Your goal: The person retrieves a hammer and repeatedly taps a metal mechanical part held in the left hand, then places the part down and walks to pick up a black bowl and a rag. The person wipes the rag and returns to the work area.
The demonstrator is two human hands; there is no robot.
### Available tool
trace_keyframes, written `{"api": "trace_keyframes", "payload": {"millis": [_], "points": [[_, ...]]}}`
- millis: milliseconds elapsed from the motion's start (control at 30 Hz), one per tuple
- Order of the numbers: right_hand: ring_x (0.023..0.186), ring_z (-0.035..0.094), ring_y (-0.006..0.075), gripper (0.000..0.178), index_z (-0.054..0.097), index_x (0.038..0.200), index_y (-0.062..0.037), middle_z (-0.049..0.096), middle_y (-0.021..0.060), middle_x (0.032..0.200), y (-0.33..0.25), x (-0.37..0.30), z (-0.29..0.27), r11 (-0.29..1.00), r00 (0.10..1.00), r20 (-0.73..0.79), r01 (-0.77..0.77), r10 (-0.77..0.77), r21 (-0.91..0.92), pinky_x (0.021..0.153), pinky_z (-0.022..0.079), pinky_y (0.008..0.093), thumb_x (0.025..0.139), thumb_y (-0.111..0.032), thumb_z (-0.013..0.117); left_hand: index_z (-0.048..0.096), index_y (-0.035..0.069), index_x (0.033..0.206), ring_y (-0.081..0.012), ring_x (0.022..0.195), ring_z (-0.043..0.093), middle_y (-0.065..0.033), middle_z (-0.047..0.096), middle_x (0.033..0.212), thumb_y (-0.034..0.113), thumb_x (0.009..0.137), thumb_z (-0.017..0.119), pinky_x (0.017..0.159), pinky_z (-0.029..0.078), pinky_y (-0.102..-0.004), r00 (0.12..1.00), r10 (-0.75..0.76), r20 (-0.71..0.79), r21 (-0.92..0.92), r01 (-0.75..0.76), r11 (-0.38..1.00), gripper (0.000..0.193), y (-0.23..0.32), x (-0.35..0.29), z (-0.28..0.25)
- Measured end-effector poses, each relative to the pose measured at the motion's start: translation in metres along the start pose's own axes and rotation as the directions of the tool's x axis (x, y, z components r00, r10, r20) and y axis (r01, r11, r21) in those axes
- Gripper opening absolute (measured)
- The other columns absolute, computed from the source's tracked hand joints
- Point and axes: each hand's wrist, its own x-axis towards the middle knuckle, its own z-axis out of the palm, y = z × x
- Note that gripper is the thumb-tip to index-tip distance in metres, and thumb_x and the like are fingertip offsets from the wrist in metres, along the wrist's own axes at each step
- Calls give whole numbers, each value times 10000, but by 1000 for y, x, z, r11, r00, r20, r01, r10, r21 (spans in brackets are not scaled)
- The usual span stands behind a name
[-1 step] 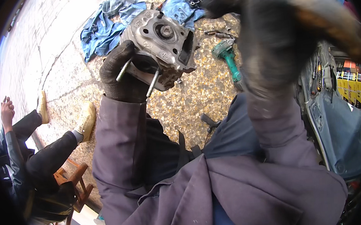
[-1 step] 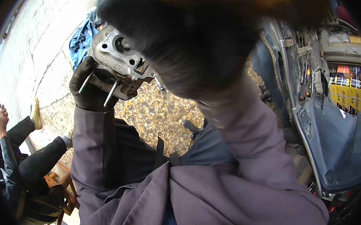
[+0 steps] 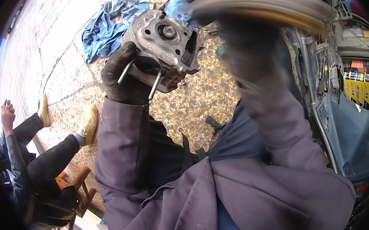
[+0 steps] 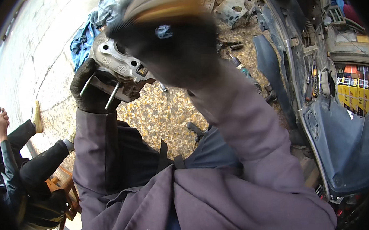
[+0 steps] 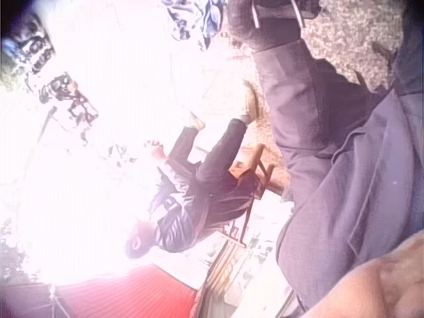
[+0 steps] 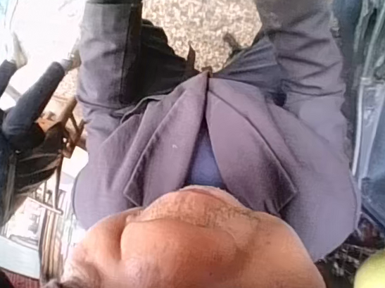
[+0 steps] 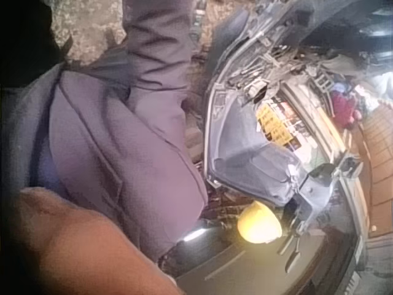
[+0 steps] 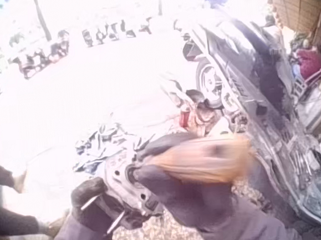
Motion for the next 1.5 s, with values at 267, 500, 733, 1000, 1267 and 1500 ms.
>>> {"api": "trace_keyframes", "payload": {"millis": [267, 500, 733, 1000, 1267, 1500], "points": [[724, 652, 190, 200, 638, 885, -32, 666, 71, 794, 21, -4, -9, 956, 998, -62, -29, 11, -293, 657, 520, 324, 812, -176, 757, 493, -65, 1274, -367, 1022, 634, -237, 616, 1166, 220, 863, 566, 889, 522, -508, 1000, -26, -12, -48, 25, 999, 505, -1, -1, -7], [694, 643, 180, 167, 648, 864, -1, 654, 89, 801, 10, -4, -16, 958, 994, -80, 43, -68, -283, 633, 499, 295, 793, -100, 762, 517, -76, 1248, -371, 1052, 622, -240, 609, 1183, 213, 860, 556, 937, 492, -520, 999, -18, -47, -55, 15, 998, 485, 1, 2, -24], [697, 628, 165, 255, 591, 931, -32, 630, 40, 782, 46, -16, 8, 924, 985, -50, 137, -166, -357, 622, 495, 295, 811, -172, 768, 526, -64, 1246, -349, 1045, 627, -226, 620, 1170, 215, 858, 551, 943, 498, -489, 1000, -6, -29, 42, 7, 999, 479, 0, 4, -18], [693, 646, 136, 261, 633, 987, -22, 671, 59, 798, 46, -26, 5, 988, 990, -127, 44, -63, -150, 622, 517, 277, 825, -180, 762, 483, -75, 1280, -363, 1069, 618, -235, 612, 1184, 203, 871, 553, 940, 500, -485, 999, -15, -38, 51, 17, 999, 499, 0, 2, -18], [656, 661, 195, 195, 640, 893, -74, 646, 65, 746, 44, -17, 8, 883, 971, -34, 201, -237, -423, 590, 529, 316, 831, -233, 734, 521, -67, 1239, -349, 1012, 646, -227, 639, 1124, 218, 873, 550, 894, 527, -484, 995, 3, -101, 90, 6, 996, 465, 1, 3, -10], [717, 632, 191, 195, 615, 932, -18, 645, 85, 854, 20, -5, -12, 966, 989, -32, -147, 144, -214, 654, 506, 313, 825, -133, 731, 525, -76, 1234, -367, 1007, 639, -243, 630, 1126, 196, 857, 550, 906, 515, -492, 1000, -8, 3, -65, 8, 998, 465, 3, 2, -12]]}}
